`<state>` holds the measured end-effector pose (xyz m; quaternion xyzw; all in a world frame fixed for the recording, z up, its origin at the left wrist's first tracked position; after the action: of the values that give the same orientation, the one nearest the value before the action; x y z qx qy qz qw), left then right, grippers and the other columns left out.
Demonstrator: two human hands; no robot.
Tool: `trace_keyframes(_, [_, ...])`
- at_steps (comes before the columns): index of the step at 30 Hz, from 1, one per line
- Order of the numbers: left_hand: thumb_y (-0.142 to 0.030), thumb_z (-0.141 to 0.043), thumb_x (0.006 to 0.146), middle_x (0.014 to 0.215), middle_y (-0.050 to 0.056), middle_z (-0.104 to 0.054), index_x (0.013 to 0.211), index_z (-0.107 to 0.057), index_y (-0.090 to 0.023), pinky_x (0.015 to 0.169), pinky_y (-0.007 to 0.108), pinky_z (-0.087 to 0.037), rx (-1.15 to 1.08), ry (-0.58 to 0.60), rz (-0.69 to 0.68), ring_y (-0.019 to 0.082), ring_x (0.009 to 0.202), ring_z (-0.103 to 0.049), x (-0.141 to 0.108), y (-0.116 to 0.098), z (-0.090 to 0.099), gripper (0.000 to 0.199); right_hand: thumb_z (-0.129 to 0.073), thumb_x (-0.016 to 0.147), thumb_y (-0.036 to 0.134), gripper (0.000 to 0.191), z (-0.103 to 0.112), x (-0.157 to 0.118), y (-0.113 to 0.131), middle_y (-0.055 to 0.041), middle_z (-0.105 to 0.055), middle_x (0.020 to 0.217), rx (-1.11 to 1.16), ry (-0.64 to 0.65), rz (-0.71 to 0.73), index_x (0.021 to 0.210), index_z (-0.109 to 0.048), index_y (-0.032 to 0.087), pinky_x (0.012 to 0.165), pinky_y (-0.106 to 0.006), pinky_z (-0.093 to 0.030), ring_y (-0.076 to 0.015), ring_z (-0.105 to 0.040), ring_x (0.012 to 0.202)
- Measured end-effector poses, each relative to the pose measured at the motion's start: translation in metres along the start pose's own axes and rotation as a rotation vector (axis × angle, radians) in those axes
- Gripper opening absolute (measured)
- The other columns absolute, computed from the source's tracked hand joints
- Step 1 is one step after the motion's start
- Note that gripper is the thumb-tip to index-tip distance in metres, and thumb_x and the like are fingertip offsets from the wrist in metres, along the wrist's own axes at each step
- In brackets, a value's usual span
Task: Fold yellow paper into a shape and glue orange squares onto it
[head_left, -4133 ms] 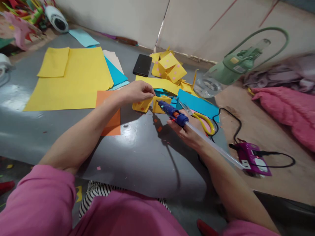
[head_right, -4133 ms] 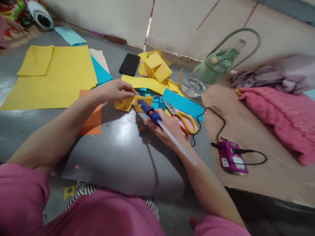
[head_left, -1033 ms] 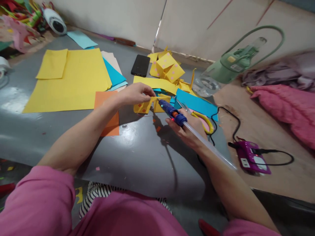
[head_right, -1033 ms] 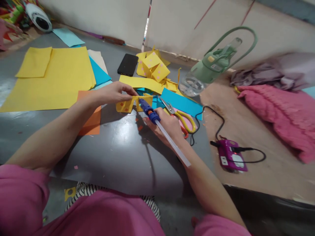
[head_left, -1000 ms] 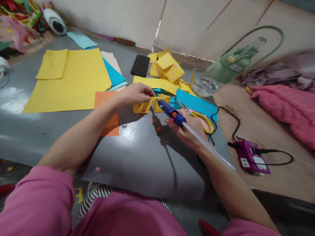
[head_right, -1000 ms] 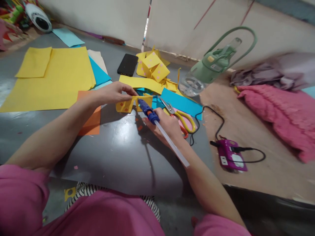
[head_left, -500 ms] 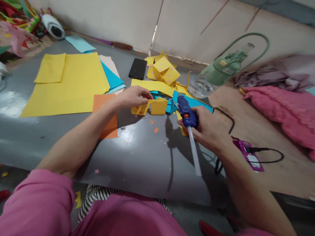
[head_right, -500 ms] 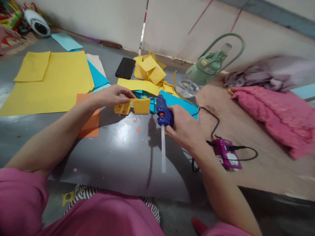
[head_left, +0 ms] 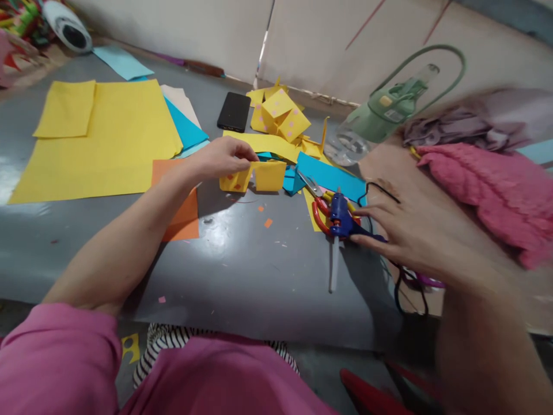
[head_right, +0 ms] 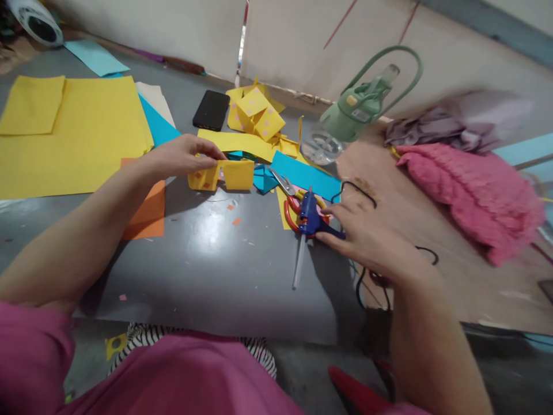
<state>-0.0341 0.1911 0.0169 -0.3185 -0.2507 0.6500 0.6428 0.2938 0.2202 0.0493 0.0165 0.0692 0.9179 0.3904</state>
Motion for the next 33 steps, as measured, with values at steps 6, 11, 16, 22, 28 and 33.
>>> trace_keyframes(6, [-0.025,-0.058,0.075,0.102,0.007,-0.074,0.107,-0.075,-0.018,0.074,0.028,-0.049,0.017,0.026,-0.026,0.020,0.089,-0.065,0.001,-0.001,-0.001,0.038,-0.057,0.094,0.032,0.018,-0.022,0.046,0.088,-0.0098,-0.070,0.091,0.059,-0.038,0.142,0.090,-0.071,0.022,0.080,-0.038,-0.045,-0.0265,-0.063,0.092])
trace_keyframes(11, [-0.024,-0.057,0.075,0.101,0.005,-0.074,0.104,-0.075,-0.017,0.072,0.026,-0.048,0.006,0.005,-0.057,0.019,0.087,-0.065,0.002,-0.002,-0.002,0.035,-0.057,0.095,0.024,0.016,-0.059,0.083,0.127,-0.0093,-0.070,0.098,0.098,0.079,0.128,0.092,-0.072,0.020,0.074,-0.032,-0.042,-0.0242,-0.062,0.096])
trace_keyframes(16, [-0.022,-0.056,0.075,0.098,0.005,-0.074,0.106,-0.075,-0.017,0.069,0.026,-0.046,0.003,0.001,-0.030,0.018,0.083,-0.065,0.004,0.002,-0.004,0.038,-0.061,0.092,0.022,0.011,-0.061,0.092,0.124,-0.0067,-0.067,0.096,0.106,0.150,0.118,0.097,-0.071,0.020,0.073,-0.029,-0.040,-0.0211,-0.062,0.091])
trace_keyframes(22, [-0.021,-0.056,0.075,0.099,0.005,-0.075,0.106,-0.075,-0.016,0.068,0.023,-0.045,0.008,0.019,-0.054,0.016,0.084,-0.064,0.005,0.002,-0.005,0.037,-0.064,0.088,0.020,0.007,-0.061,0.102,0.124,-0.0045,-0.068,0.089,0.072,0.258,0.083,0.093,-0.069,0.020,0.069,-0.028,-0.038,-0.0192,-0.061,0.083])
trace_keyframes(28, [-0.020,-0.055,0.075,0.099,0.005,-0.075,0.107,-0.074,-0.016,0.066,0.023,-0.043,0.008,0.023,-0.043,0.015,0.081,-0.064,0.005,0.002,-0.005,0.037,-0.062,0.088,0.021,0.006,-0.064,0.103,0.124,-0.0037,-0.072,0.083,0.094,0.310,0.019,0.085,-0.067,0.020,0.064,-0.028,-0.036,-0.0183,-0.062,0.076])
trace_keyframes(33, [-0.019,-0.055,0.076,0.099,0.005,-0.074,0.108,-0.074,-0.016,0.067,0.024,-0.042,0.014,0.030,-0.052,0.016,0.082,-0.063,0.006,0.002,-0.005,0.038,-0.056,0.093,0.026,0.013,-0.060,0.099,0.119,-0.0043,-0.071,0.084,0.144,0.254,-0.004,0.083,-0.063,0.020,0.065,-0.028,-0.038,-0.0182,-0.061,0.075])
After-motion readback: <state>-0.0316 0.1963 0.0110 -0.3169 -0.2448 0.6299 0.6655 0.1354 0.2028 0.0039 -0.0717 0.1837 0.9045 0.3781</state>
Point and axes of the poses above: each hand's wrist, its own x-axis towards the middle knuckle, its own z-axis out of the back of the hand, y = z × x, the point moved 5 cm from there along x, towards the middle knuckle
